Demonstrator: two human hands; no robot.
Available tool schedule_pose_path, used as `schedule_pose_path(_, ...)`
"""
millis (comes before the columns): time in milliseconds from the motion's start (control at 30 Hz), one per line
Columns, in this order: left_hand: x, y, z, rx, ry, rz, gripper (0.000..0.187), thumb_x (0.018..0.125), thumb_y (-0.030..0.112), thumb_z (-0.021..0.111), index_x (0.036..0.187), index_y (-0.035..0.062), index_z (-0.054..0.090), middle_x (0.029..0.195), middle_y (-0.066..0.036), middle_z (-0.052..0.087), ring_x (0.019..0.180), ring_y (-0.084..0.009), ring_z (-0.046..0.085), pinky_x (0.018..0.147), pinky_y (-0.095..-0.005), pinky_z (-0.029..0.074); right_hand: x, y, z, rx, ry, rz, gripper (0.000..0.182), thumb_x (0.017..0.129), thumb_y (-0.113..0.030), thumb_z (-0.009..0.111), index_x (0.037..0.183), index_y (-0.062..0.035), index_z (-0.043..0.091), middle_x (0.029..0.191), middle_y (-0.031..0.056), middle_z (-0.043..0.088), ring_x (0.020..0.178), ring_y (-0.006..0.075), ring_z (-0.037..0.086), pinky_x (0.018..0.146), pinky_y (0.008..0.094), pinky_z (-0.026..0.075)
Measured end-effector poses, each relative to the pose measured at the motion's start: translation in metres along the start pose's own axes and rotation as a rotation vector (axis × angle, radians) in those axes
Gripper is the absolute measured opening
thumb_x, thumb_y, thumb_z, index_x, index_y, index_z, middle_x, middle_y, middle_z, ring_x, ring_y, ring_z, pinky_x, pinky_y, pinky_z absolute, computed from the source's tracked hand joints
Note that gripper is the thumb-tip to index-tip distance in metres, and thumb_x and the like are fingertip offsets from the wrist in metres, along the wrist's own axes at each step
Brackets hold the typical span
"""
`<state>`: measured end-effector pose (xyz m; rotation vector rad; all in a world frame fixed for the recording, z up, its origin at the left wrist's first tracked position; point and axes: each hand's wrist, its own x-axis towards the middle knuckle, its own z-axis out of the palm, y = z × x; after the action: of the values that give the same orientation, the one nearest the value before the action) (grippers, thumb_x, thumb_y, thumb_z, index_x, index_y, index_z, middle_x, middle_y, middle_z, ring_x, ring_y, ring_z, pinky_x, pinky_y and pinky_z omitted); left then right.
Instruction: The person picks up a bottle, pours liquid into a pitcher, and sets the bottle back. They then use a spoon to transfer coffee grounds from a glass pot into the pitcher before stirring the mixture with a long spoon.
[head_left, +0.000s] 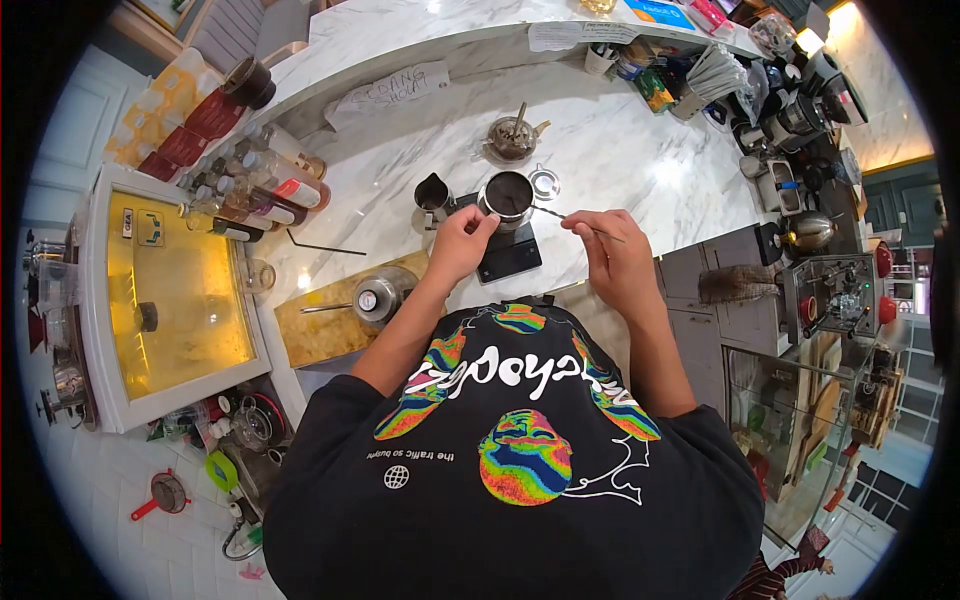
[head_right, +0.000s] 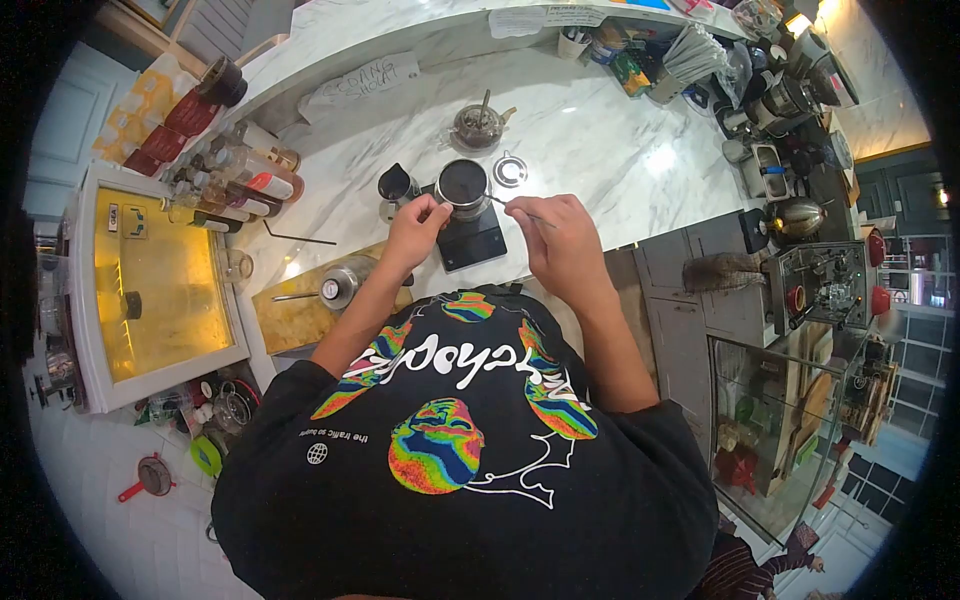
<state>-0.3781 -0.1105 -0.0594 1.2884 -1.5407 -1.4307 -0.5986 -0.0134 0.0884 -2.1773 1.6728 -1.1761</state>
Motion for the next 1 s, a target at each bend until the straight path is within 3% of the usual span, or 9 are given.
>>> schedule_pose_path(167, -0.003, 0.004, 0.000, 0.038, 0.011, 0.017, 0.034, 0.096, 0.028, 0.071, 0.079, 0.0009, 0.059, 0.066, -0.001, 0.056, 0.063, -0.0103, 0.048, 0.059, -0.0313, 0.041, 0.002, 0.003, 0.000, -0.025, 0.020, 0.058, 0.008, 0.093, -0.002, 0.068, 0.100, -0.0044, 0.070, 0.097, 0.0054, 0.075, 0.080, 0.0285, 0.065, 0.079, 0.0377, 0.048)
schedule_pose_path(333, -0.002, 0.002, -0.001, 0.056, 0.007, 0.033, 0.035, 0.096, 0.029, 0.071, 0.079, 0.0006, 0.059, 0.065, -0.002, 0.055, 0.062, -0.0104, 0.047, 0.058, -0.0313, 0.041, 0.010, -0.005, -0.002, -0.005, -0.043, -0.080, 0.007, 0.093, -0.001, 0.067, 0.099, -0.0041, 0.069, 0.095, 0.0051, 0.073, 0.080, 0.0274, 0.066, 0.079, 0.0387, 0.048)
schedule_pose_path(633, -0.003, 0.005, 0.000, 0.032, 0.008, 0.003, 0.035, 0.096, 0.028, 0.071, 0.080, 0.0003, 0.059, 0.064, -0.002, 0.055, 0.062, -0.0098, 0.047, 0.058, -0.0314, 0.040, 0.006, -0.001, -0.003, -0.008, -0.018, -0.043, 0.006, 0.094, -0.002, 0.067, 0.099, -0.0038, 0.069, 0.096, 0.0057, 0.073, 0.083, 0.0273, 0.067, 0.081, 0.0389, 0.048)
schedule_pose_path(733, -0.003, 0.009, -0.001, 0.034, -0.034, -0.038, 0.028, 0.100, 0.025, 0.068, 0.081, 0.0053, 0.061, 0.071, 0.004, 0.057, 0.065, -0.0048, 0.047, 0.059, -0.0256, 0.037, 0.008, 0.001, 0.007, 0.008, -0.012, -0.041, 0.005, 0.094, -0.002, 0.066, 0.099, -0.0038, 0.068, 0.095, 0.0059, 0.073, 0.083, 0.0273, 0.067, 0.081, 0.0387, 0.048)
schedule_pose_path(800, -0.004, 0.009, 0.001, 0.024, 0.011, -0.021, 0.033, 0.096, 0.029, 0.071, 0.081, 0.0008, 0.060, 0.066, -0.002, 0.057, 0.063, -0.0103, 0.049, 0.059, -0.0317, 0.041, 0.009, 0.003, 0.004, -0.015, 0.009, -0.013, 0.005, 0.095, -0.002, 0.066, 0.099, -0.0038, 0.068, 0.095, 0.0061, 0.073, 0.083, 0.0274, 0.067, 0.081, 0.0386, 0.048)
schedule_pose_path(1000, -0.002, 0.004, -0.001, 0.047, -0.007, -0.008, 0.033, 0.096, 0.029, 0.072, 0.082, 0.0010, 0.062, 0.066, -0.002, 0.058, 0.063, -0.0104, 0.049, 0.059, -0.0315, 0.042, 0.013, 0.003, -0.006, 0.001, -0.058, -0.020, 0.007, 0.095, -0.003, 0.066, 0.101, -0.0040, 0.068, 0.094, 0.0069, 0.072, 0.084, 0.0283, 0.066, 0.082, 0.0389, 0.048)
